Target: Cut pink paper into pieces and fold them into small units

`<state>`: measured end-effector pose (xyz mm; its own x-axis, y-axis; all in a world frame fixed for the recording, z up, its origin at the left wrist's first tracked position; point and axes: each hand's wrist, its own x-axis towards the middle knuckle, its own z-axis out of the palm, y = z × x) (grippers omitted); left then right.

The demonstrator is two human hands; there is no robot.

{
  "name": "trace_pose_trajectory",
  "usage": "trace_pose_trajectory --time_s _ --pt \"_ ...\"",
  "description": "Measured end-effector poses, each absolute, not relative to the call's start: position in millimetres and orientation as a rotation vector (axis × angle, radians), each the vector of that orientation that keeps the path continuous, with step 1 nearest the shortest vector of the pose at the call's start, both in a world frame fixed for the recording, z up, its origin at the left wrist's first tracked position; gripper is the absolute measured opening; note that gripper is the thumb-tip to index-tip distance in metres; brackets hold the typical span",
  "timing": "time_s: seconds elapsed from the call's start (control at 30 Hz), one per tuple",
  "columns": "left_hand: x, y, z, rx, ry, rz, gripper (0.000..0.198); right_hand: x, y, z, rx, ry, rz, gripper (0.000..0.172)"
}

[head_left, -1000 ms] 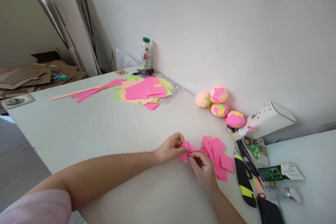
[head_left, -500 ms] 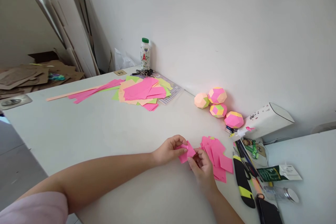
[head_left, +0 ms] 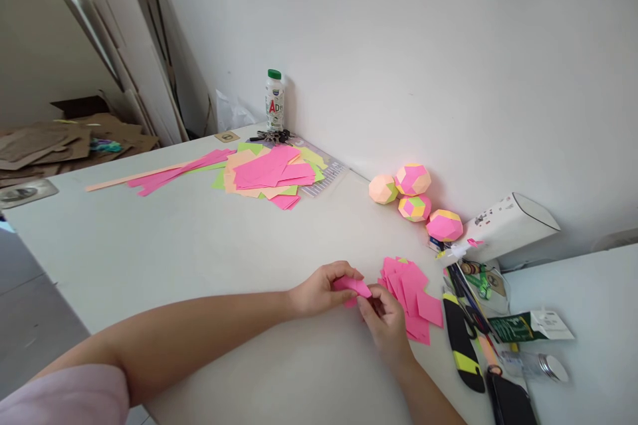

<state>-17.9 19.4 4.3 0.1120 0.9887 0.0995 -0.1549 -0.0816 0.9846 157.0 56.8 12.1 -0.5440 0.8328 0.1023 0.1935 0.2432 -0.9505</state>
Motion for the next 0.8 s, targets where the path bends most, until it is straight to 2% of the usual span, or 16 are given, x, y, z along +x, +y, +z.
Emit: trace_pose_trajectory --time_s 0.33,0.8 --pt "-20.3 21.2 -1.9 1.209 0.929 1.226 0.032 161.2 56.0 6.4 -0.958 -1.868 1.286 0.021" --pt "-20.5 20.9 1.3 1.275 1.042 1.14 0.023 163.7 55.2 1.0 -0.914 -1.809 1.224 0.015"
